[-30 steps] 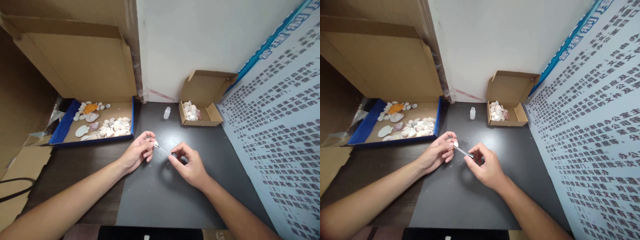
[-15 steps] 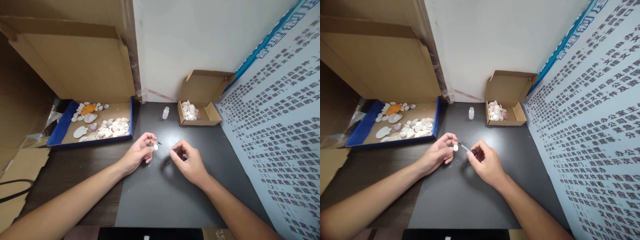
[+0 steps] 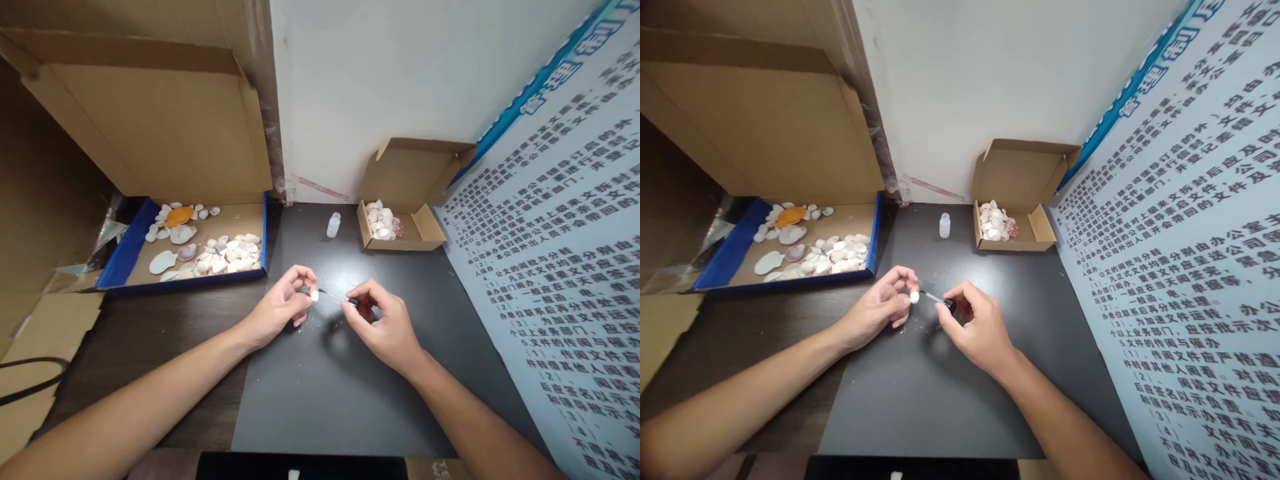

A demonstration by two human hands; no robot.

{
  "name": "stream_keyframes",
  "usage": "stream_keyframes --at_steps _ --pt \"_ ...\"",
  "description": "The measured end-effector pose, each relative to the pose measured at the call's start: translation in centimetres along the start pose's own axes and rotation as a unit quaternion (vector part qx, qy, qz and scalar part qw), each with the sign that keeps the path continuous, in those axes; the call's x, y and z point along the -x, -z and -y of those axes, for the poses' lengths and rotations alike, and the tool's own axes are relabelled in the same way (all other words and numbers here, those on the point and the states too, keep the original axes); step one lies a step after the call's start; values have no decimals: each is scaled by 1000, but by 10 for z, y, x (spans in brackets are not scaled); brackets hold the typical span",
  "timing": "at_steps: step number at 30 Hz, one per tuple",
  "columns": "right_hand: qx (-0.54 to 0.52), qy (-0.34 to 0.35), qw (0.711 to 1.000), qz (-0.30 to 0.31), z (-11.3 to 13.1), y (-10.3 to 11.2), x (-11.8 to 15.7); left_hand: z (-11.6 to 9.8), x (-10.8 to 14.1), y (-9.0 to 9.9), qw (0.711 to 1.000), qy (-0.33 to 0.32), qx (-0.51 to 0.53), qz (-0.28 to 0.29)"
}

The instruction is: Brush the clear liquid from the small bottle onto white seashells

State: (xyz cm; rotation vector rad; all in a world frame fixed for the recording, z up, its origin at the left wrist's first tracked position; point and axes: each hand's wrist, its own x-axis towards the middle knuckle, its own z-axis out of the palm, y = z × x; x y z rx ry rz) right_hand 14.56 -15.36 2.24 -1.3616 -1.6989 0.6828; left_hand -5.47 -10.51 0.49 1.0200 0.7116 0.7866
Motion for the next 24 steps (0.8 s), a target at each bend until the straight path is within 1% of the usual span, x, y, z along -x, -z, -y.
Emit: stream_keyframes --at_steps 4,8,11,15,19,22,24 --pt "-12 -1 1000 23 0 -1 -1 0 0 0 1000 2 2 -3" --pt "-24 -28 999 3 -3 0 -2 -2 0 0 1000 14 27 -7" --pt "-36 -17 999 26 -3 0 -2 -4 0 -1 998 24 50 -15" --pt "-11 -38 999 8 -3 -2 -2 -6 -1 -2 997 27 59 -29" --pt "-47 -36 998 34 -4 -3 -2 -6 -1 -2 997 26 71 -27" --pt "-21 -52 998 30 -4 -3 -2 -6 -1 -1 996 27 76 -32" --pt "-40 -60 997 31 -4 -3 -2 -6 -1 -1 996 28 78 -34"
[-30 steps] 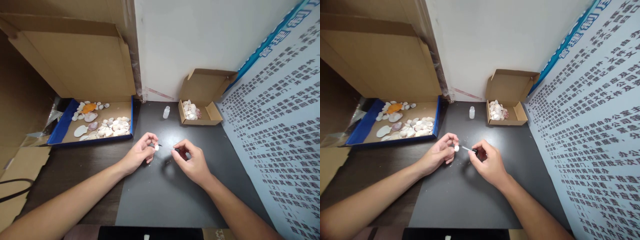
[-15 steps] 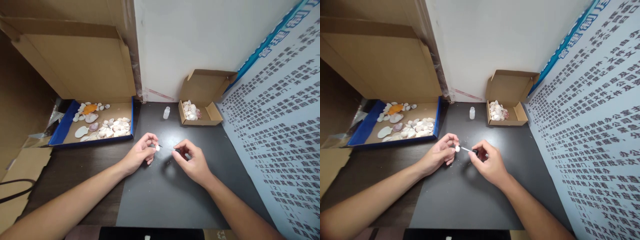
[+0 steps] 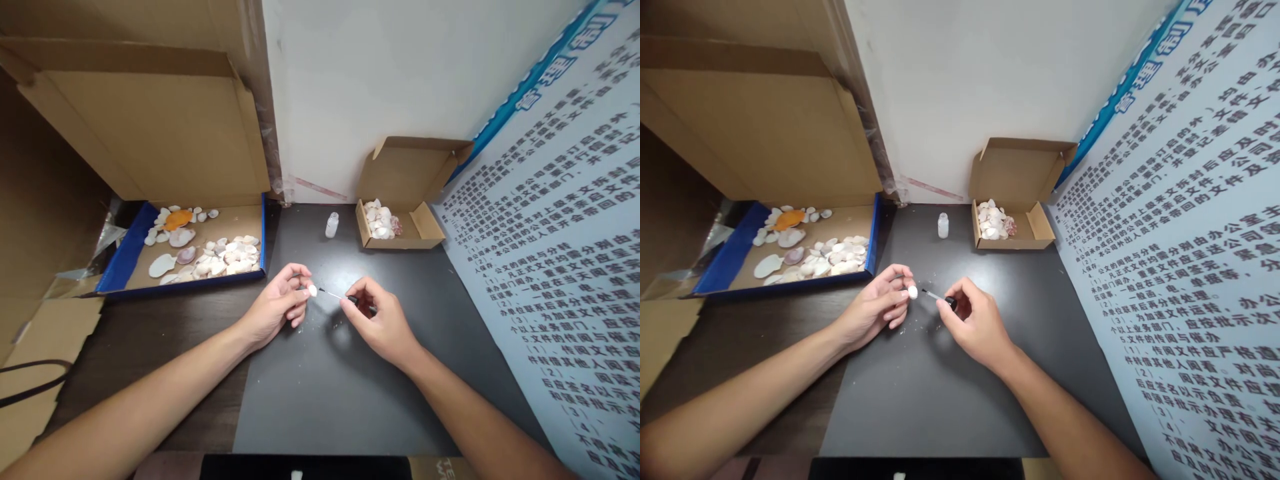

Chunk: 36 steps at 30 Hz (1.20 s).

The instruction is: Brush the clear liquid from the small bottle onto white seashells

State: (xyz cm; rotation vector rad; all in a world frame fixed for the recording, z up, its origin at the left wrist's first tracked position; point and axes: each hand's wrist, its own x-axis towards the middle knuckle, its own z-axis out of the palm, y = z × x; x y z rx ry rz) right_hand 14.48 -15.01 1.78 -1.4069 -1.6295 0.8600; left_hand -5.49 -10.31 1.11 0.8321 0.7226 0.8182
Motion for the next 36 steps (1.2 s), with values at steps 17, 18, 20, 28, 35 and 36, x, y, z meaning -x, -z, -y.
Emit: stream_keyframes --at_steps 17,18,20,28,35,36 --pt "-11 -15 1000 20 0 -3 1 -2 0 1 1000 4 15 -26" --pt "-21 -12 999 24 0 -3 1 -2 0 1 1000 3 15 -26" --pt "-19 -12 999 23 0 -2 0 -2 0 1 1000 -1 15 -23" --pt "-42 17 999 28 0 -1 2 -1 0 2 1000 6 11 -2" --pt "-48 15 999 14 2 -4 3 0 1 1 1000 14 8 13" --pt "-42 16 999 12 2 -4 3 0 1 1 1000 14 9 15"
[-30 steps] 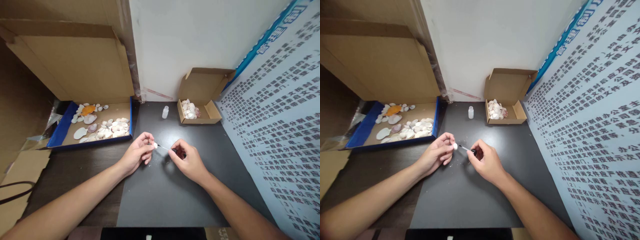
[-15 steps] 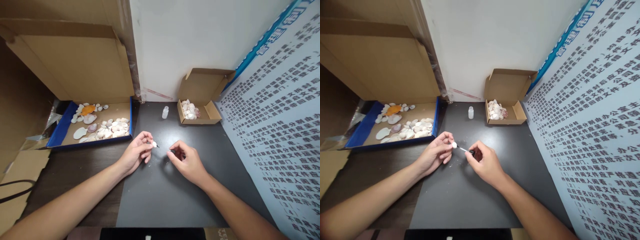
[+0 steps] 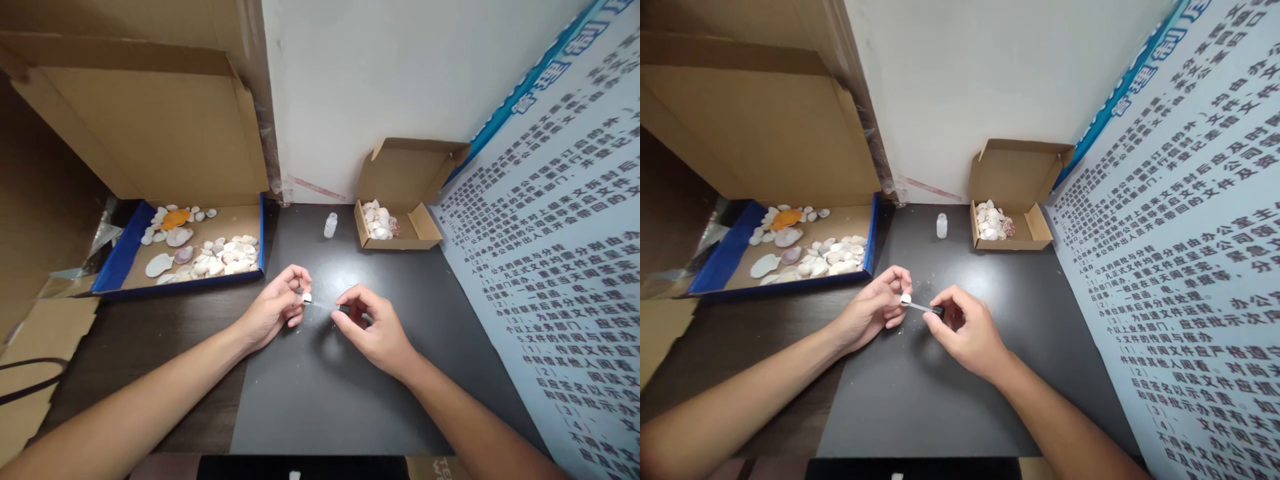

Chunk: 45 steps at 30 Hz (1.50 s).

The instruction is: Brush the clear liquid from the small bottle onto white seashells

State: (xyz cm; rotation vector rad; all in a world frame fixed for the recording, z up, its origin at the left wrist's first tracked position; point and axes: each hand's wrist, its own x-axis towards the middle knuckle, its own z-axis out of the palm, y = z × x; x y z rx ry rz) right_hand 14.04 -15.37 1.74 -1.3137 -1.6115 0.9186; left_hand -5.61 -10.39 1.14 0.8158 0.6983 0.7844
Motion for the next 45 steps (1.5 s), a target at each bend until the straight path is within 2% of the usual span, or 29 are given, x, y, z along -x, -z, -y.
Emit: stream_keyframes --at_steps 3,7,9,14,16,20,24,27,31,34,37,40,45 --pt "0 -8 1000 -13 2 -1 2 -1 0 -1 1000 3 1 4" --pt "-13 6 1000 17 4 -3 4 -4 1 -1 999 30 17 1" --pt "-1 6 1000 -3 4 -4 5 -6 1 -1 998 50 28 -2" --pt "10 36 999 10 5 -6 6 -7 2 0 996 77 36 -2" --pt "22 29 999 -16 5 -7 6 -6 2 0 997 73 34 1" --pt "25 50 998 -4 7 -8 6 -4 2 0 998 60 31 13" --pt "58 48 996 -57 6 -6 6 -3 1 1 998 50 24 13" --pt "47 75 995 -39 6 -5 5 -3 2 0 998 49 24 13" --pt "63 73 991 -91 7 -5 4 -4 3 -1 999 47 20 9" --pt "61 92 991 -71 7 -4 3 -3 2 -3 999 43 14 7" --pt "69 70 992 -81 5 -2 3 -1 1 -3 999 36 3 -1" --pt "44 65 996 -49 4 -1 3 0 0 -3 999 35 -1 -2" --pt "40 63 995 -70 4 -1 2 1 1 -4 999 35 -6 2"
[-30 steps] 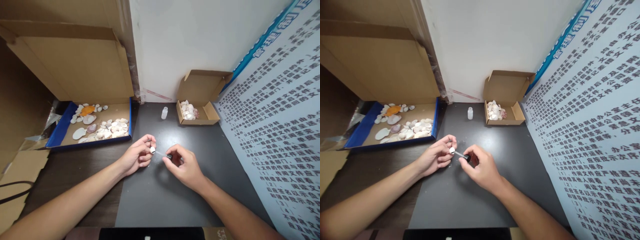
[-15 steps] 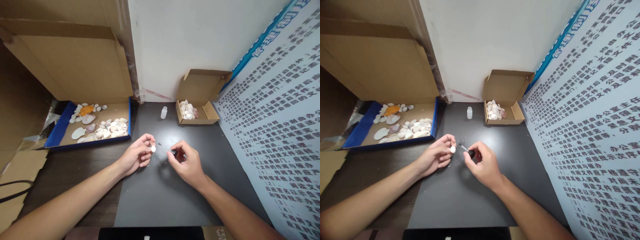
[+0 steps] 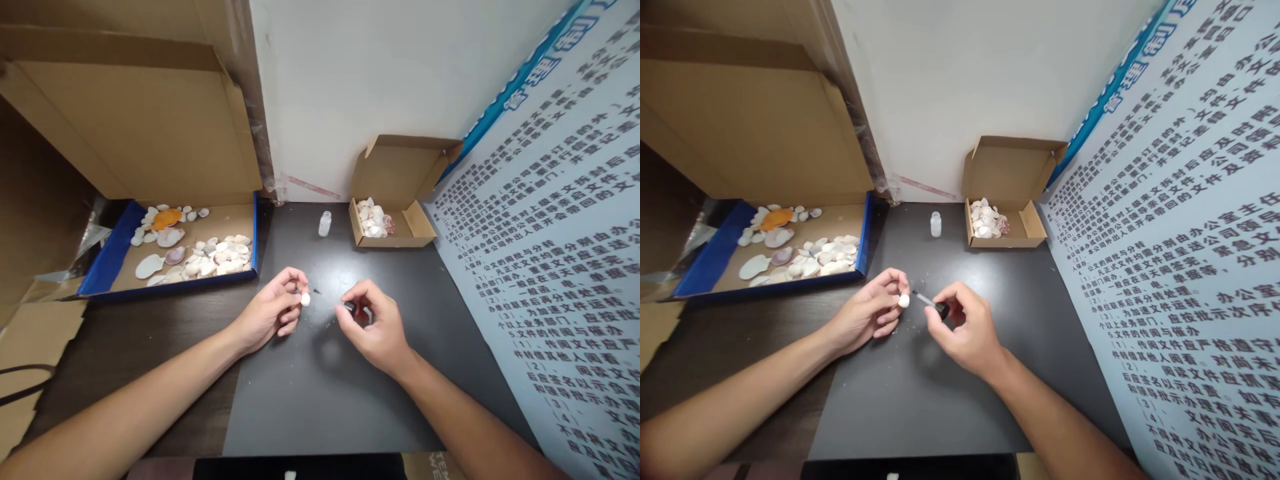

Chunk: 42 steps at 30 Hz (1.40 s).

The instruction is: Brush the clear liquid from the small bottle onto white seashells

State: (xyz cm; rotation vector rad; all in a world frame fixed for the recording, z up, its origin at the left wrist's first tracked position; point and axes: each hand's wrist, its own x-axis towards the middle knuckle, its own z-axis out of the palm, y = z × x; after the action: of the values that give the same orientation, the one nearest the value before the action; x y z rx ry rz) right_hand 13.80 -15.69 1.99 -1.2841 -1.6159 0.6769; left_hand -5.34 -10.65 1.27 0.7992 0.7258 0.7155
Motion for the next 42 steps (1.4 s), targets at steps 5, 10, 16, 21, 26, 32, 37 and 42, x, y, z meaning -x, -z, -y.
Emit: stream_keyframes --at_steps 5,10,16,21,26,32,37,42 --pt "12 -17 1000 -11 -2 2 -4 1 0 0 1000 2 -20 2" --pt "-23 -37 998 43 -2 4 -5 2 0 0 1000 -7 -27 5" --pt "-38 -63 995 65 -4 4 -5 2 -1 1 999 -7 -43 21" --pt "-41 -74 994 67 -5 3 -7 2 -2 3 999 -14 -33 32" --pt "-42 -72 995 57 -4 2 -7 1 -1 2 999 -11 -26 24" --pt "-41 -67 995 65 -5 4 -7 2 -2 3 999 -14 -28 24" --pt "43 -51 997 48 -4 3 -6 2 -2 3 999 -13 -27 17" --pt "34 -46 995 84 -4 4 -5 2 -2 2 999 -17 -25 12"
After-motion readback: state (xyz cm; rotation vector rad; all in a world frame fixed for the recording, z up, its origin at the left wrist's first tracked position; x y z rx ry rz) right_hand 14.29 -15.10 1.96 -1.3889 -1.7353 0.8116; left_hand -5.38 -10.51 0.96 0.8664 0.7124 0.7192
